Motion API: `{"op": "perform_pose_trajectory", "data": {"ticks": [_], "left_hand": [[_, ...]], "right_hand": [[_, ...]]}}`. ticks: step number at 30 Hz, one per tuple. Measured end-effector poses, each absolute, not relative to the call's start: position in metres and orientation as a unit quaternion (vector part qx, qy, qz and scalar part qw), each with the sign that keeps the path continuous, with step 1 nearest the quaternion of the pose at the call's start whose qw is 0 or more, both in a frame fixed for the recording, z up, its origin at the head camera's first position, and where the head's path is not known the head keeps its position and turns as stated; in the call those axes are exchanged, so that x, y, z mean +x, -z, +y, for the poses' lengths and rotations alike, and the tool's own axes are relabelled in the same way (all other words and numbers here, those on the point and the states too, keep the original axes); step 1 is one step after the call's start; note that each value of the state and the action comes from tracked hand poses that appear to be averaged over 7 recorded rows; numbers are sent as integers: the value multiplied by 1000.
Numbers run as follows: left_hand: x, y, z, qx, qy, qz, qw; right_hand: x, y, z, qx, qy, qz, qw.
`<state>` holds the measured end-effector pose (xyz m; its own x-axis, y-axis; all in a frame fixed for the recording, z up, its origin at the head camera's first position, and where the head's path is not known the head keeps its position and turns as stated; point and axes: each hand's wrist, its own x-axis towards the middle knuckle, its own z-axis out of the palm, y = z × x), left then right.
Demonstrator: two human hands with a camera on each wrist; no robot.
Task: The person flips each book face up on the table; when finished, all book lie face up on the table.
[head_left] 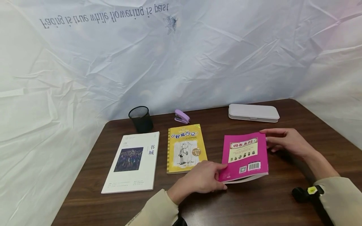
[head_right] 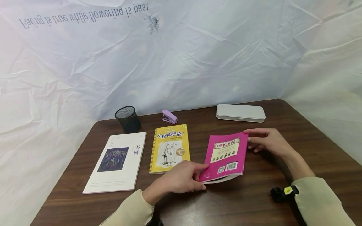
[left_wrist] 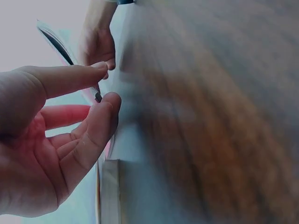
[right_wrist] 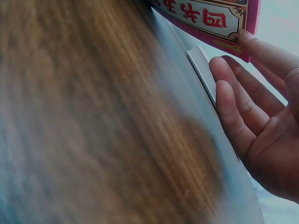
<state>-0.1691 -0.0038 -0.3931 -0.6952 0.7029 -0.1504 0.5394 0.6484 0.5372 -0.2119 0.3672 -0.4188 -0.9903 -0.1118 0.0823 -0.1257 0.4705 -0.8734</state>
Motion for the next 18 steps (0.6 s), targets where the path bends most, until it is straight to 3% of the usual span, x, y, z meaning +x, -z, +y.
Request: {"op": "perform_pose_trajectory", "data": {"ticks": [5, 18], "left_hand": [[-170, 386, -8, 349, -234, 890, 177], [-173, 380, -15, 351, -230, 899, 121]], "right_hand": [[-211, 417, 367, 61, -515, -855, 16], [-211, 413, 364, 78, -537, -838, 52]]}}
